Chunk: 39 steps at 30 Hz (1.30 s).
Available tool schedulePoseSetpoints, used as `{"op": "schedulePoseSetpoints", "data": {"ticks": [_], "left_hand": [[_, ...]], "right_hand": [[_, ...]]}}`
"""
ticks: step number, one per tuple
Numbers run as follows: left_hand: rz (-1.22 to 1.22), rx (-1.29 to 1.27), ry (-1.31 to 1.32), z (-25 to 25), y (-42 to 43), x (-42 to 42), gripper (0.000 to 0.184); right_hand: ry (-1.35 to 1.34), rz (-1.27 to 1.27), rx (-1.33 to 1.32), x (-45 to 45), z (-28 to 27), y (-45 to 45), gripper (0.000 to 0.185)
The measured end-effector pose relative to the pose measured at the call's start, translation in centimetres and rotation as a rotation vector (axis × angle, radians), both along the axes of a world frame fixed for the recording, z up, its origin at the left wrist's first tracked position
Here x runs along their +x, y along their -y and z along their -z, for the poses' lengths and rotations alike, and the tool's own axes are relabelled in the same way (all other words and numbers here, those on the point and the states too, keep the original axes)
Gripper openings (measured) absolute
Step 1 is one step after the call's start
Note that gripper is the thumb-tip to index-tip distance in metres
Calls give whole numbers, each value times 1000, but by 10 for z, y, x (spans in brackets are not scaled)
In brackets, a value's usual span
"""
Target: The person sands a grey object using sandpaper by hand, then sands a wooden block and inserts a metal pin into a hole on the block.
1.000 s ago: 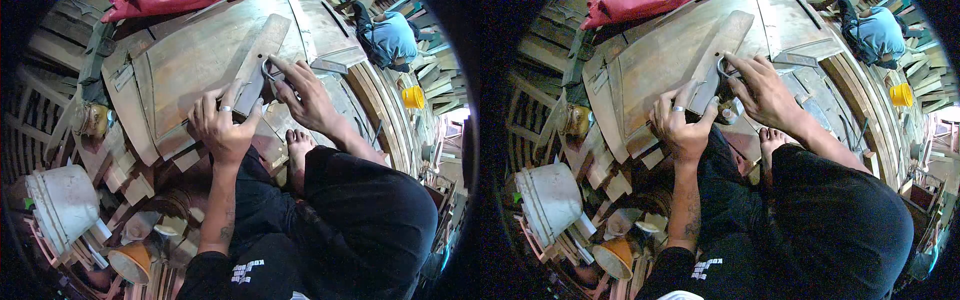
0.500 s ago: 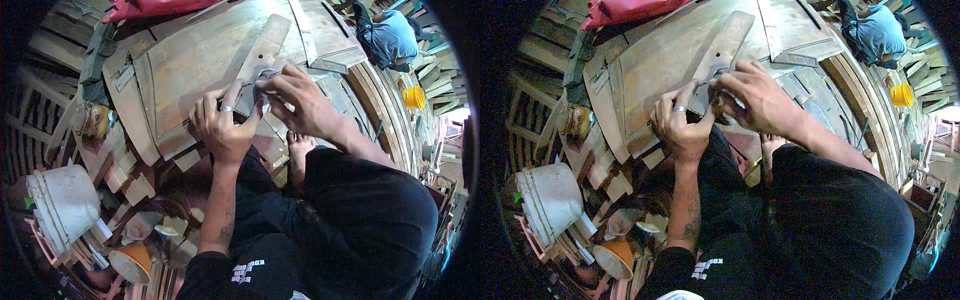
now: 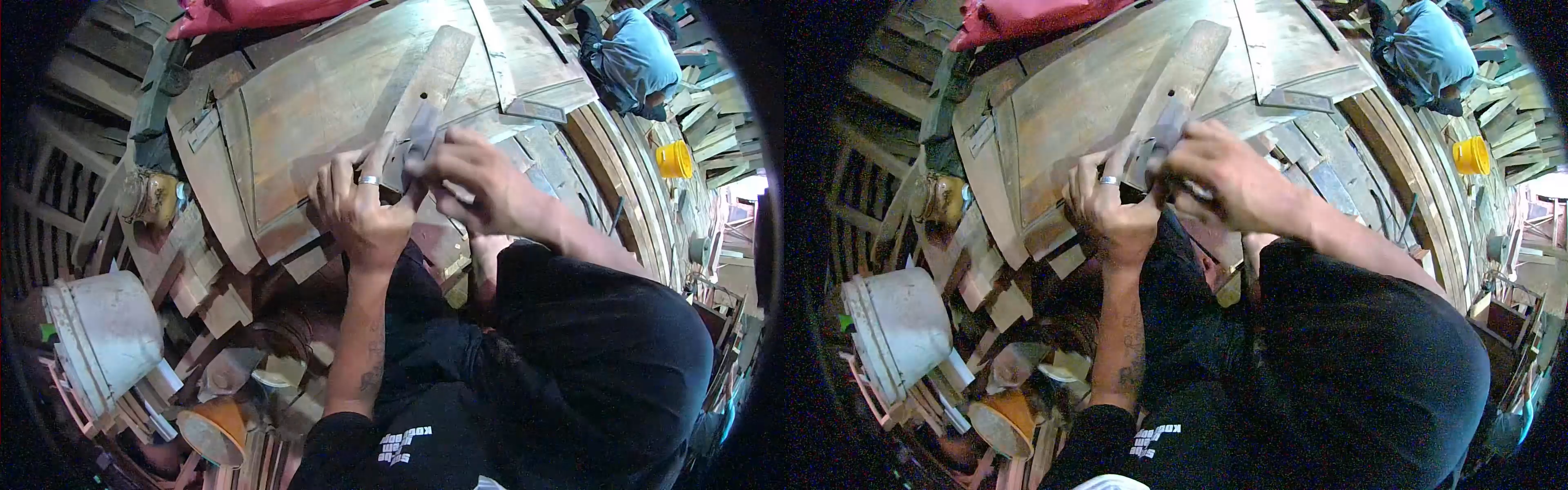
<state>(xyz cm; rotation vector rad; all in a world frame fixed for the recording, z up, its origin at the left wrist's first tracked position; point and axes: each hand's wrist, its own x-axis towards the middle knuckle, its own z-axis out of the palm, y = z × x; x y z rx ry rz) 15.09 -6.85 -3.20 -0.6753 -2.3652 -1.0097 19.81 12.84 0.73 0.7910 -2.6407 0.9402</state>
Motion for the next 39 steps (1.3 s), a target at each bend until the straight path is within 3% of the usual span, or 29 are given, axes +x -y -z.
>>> {"op": "schedulePoseSetpoints", "data": {"ticks": [2, 5, 8, 10, 12, 14, 18, 20, 22, 24, 26, 28, 30, 32, 34, 36, 39], "left_hand": [[-20, -65, -12, 1, 3, 2, 55], [-13, -33, 5, 5, 4, 2, 58], [-4, -62, 21, 2, 1, 1, 59], [-30, -100, 24, 2, 3, 2, 60], [-65, -106, 43, 4, 3, 6, 61], [-43, -67, 60, 4, 1, 4, 62], [-25, -65, 56, 5, 2, 3, 59], [-42, -75, 77, 7, 2, 5, 58], [-30, -56, 75, 3, 1, 4, 60], [-30, -65, 71, 4, 1, 3, 61], [-26, -43, 70, 7, 0, 3, 61], [-25, -84, 78, 4, 3, 5, 62], [-28, -71, 86, 5, 1, 3, 66], [-26, -59, 68, 5, 0, 1, 68], [-10, -46, 69, 5, 3, 3, 66], [-6, -61, 87, 5, 4, 4, 62], [-33, -81, 69, 4, 1, 3, 59]], "right_hand": [[-84, -18, 91, -2, -1, -7, 41], [-33, 255, 67, -14, 0, -26, 42], [-38, 75, 5, -2, -2, -9, 41], [17, 20, 140, 4, -6, -4, 39], [-116, 134, 85, -10, 0, -18, 39], [-40, 280, 41, -16, -3, -26, 38], [-119, -38, 42, 1, -3, 1, 46], [-97, -16, 21, -6, 1, -13, 44], [-35, 226, 22, -14, -1, -26, 47], [-48, 173, -9, -11, 0, -17, 29], [-68, -11, 36, -1, 0, -5, 35], [-49, -18, 73, -4, 0, -15, 36], [-23, 207, -3, -16, 2, -27, 35], [-57, 204, 21, -12, 5, -22, 34], [-86, -50, -65, -3, 2, 0, 35], [-92, -52, 131, -1, -2, -4, 34], [14, 230, 6, -14, -1, -23, 34]]}}
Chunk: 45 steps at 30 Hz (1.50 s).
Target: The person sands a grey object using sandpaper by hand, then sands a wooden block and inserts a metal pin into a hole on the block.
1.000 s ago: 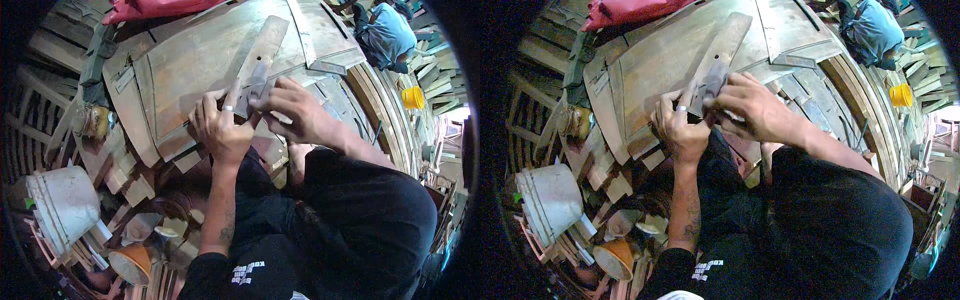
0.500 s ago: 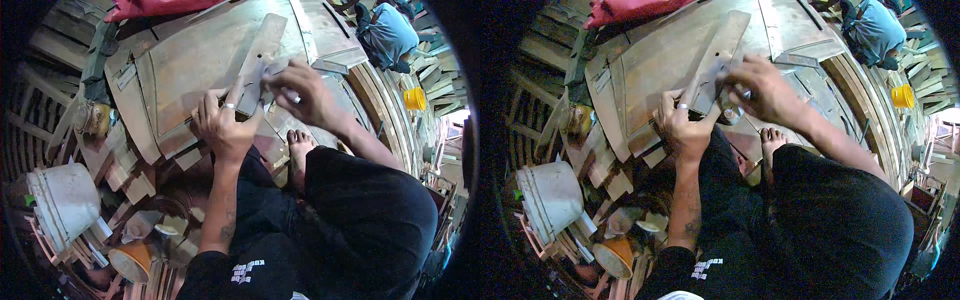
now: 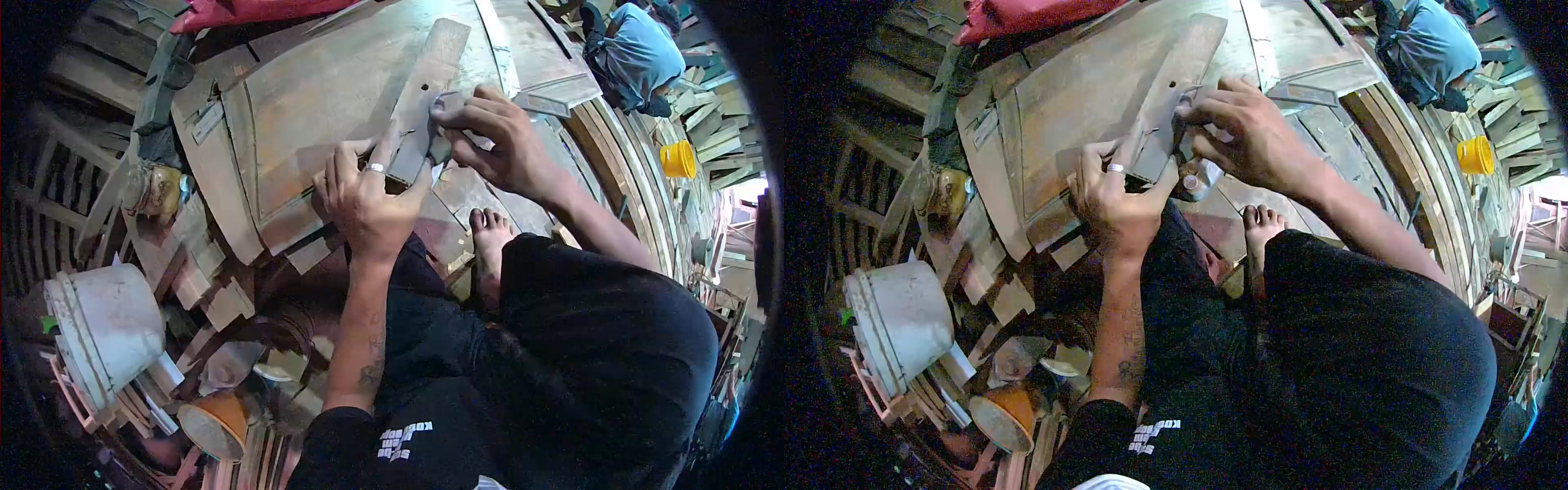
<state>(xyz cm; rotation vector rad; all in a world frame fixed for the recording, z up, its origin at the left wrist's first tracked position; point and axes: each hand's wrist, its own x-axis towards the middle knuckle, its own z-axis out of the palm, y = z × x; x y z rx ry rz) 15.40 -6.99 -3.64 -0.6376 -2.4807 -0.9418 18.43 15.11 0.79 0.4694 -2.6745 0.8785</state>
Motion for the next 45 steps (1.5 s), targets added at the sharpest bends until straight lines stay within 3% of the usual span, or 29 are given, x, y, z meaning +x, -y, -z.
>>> {"op": "schedulePoseSetpoints", "data": {"ticks": [5, 9, 13, 17, 23, 25, 26, 29, 31, 34, 35, 38, 41, 42, 45], "left_hand": [[5, 3, -2, 0, -1, -1, 58], [13, 54, 0, -1, 0, 1, 60], [5, 15, 1, -3, -2, -1, 61], [11, 47, 13, -1, 0, 2, 59], [12, 18, -12, 5, 2, -1, 60], [17, 22, -3, 1, 2, 1, 61], [25, 53, 11, 2, 1, 1, 62], [32, 33, 22, -5, 1, 0, 64], [33, 34, -11, -3, 3, 1, 62], [13, 48, -8, 0, 1, 1, 60], [17, 67, -12, 0, -1, -1, 60], [27, 46, 10, -1, 1, 0, 60], [5, 19, 6, 0, 1, 4, 62], [4, 27, 15, -1, 0, 3, 63], [17, 32, 19, 0, 2, 0, 64]], "right_hand": [[-83, -267, 25, 14, -4, 20, 33], [-71, 38, 15, -2, -4, -1, 30], [41, -268, 22, 17, -11, 18, 39], [-23, 43, -104, 1, 6, -2, 34], [-6, -268, -5, 13, -4, 13, 33], [198, 58, -245, 6, -6, 3, 34], [34, 12, -134, -3, -2, -3, 33], [103, -196, -129, 13, -2, 18, 31], [-45, -326, -83, 10, -5, 22, 30], [251, 47, -488, -2, -4, 3, 28], [183, 80, -376, -3, -4, 2, 28], [68, -235, -26, 11, -3, 17, 29], [-38, -130, -46, 7, 3, 7, 28], [183, 49, -207, 5, -6, 5, 28], [39, -57, -93, 7, -3, 13, 22]]}}
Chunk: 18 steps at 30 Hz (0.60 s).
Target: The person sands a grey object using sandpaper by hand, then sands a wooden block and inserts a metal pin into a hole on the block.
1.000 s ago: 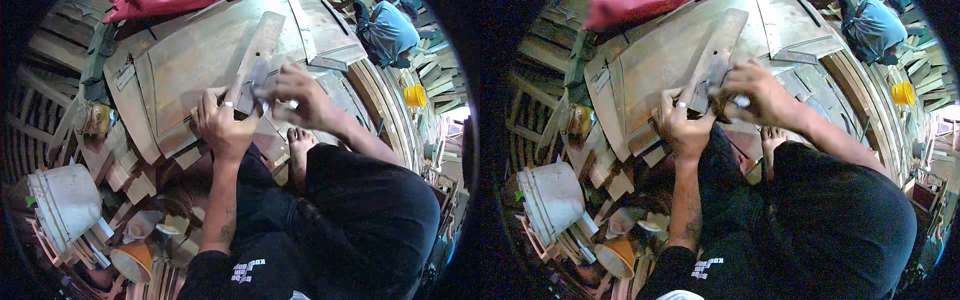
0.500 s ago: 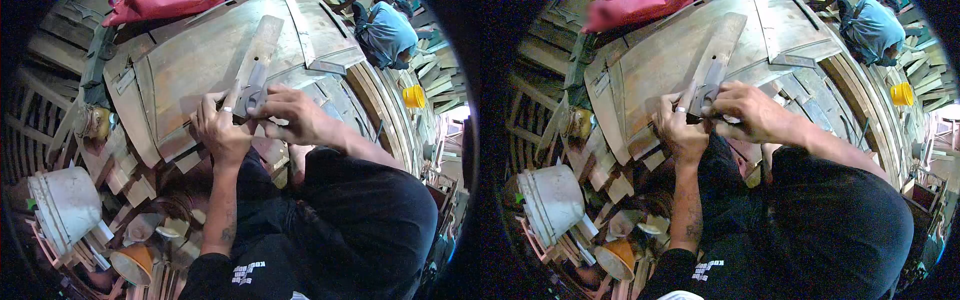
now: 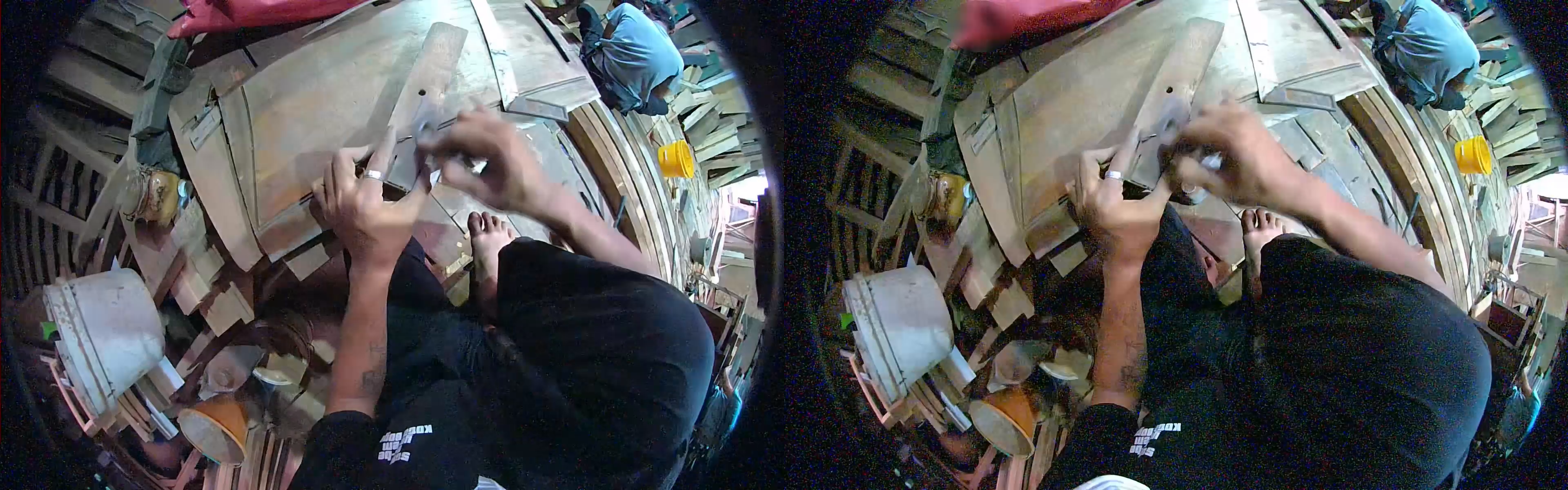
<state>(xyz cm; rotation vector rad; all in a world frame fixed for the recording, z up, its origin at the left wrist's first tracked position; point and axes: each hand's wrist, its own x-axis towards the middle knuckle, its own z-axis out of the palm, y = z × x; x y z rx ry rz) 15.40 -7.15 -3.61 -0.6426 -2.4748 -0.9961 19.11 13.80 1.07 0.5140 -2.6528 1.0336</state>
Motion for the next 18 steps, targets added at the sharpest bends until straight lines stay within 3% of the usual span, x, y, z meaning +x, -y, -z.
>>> {"op": "schedulePoseSetpoints", "data": {"ticks": [2, 4, 6, 8, 10, 12, 14, 16, 18], "left_hand": [[46, 55, 3, 2, 3, -1, 63], [19, 11, 17, 1, 2, 3, 63], [-1, -29, 26, -6, -2, 2, 63], [-1, 5, -7, -4, -1, 1, 63], [13, 1, 2, -2, 2, 1, 62], [26, 37, 12, 3, 2, 0, 61], [23, 32, 7, 3, 0, -1, 60], [7, 10, -4, -1, -1, -1, 60], [-11, -4, 6, 1, -1, 0, 60]], "right_hand": [[45, -217, 80, 10, -5, 14, 22], [12, -107, 45, 2, 2, 0, 23], [149, 132, -224, -6, -6, -4, 26], [-32, 40, -108, -3, 6, -3, 25], [40, -167, 38, 9, -2, 11, 26], [-31, -153, 76, 7, 1, 7, 25], [71, 46, -193, -3, 6, -6, 23], [36, 86, -44, -2, 1, -5, 23], [-51, -146, 19, 5, 4, 9, 23]]}}
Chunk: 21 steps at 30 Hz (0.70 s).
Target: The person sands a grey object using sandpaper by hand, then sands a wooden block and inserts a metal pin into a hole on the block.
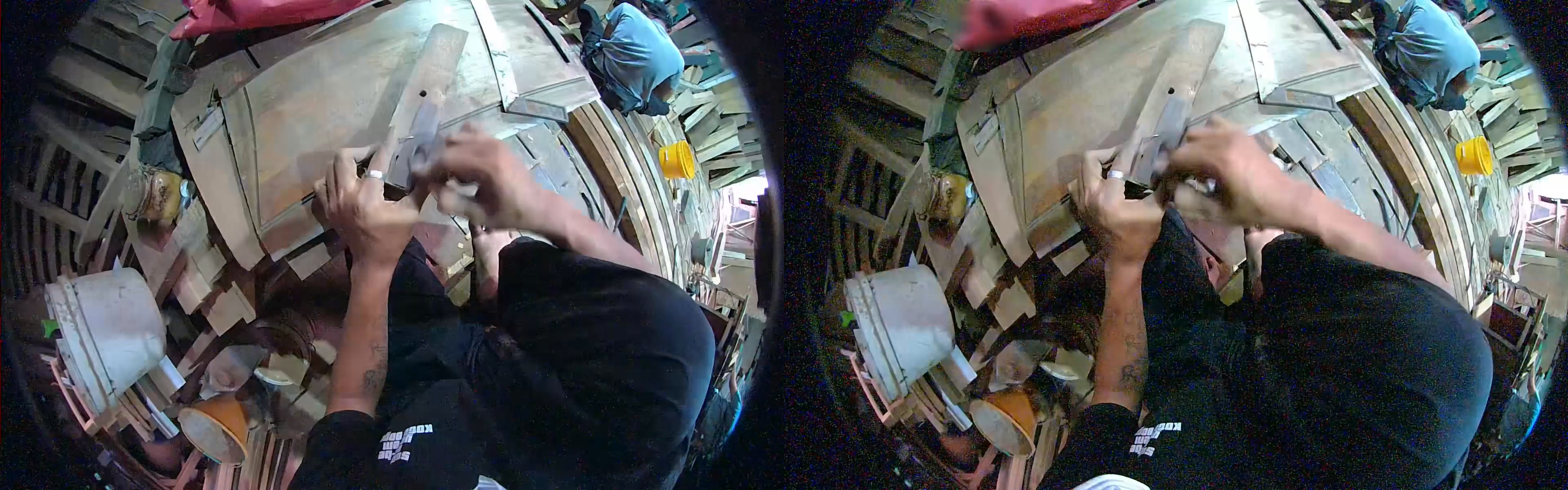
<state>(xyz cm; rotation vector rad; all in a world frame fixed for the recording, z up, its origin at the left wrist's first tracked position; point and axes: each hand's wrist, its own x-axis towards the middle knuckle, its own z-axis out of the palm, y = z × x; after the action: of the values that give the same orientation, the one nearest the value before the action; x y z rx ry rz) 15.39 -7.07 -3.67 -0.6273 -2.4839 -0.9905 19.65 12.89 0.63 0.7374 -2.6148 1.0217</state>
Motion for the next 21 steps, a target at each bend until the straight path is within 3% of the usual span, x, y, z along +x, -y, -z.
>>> {"op": "schedulePoseSetpoints", "data": {"ticks": [2, 5, 9, 14, 18, 21], "left_hand": [[41, 34, -1, 0, 2, 1, 62], [11, 5, 2, -4, -1, 2, 63], [17, 27, -20, -1, 0, 0, 63], [6, 20, -54, -2, -2, 2, 62], [14, 35, -51, 2, -1, -1, 60], [8, 13, -61, -2, -2, 1, 60]], "right_hand": [[93, -65, 124, 2, -10, -2, 25], [61, 245, -3, -14, -4, -21, 28], [-53, 23, 62, 0, 2, 0, 29], [-71, 226, 10, -14, 7, -25, 27], [-19, 6, 55, 4, 4, -3, 31], [-41, 167, 51, -8, 8, -24, 35]]}}
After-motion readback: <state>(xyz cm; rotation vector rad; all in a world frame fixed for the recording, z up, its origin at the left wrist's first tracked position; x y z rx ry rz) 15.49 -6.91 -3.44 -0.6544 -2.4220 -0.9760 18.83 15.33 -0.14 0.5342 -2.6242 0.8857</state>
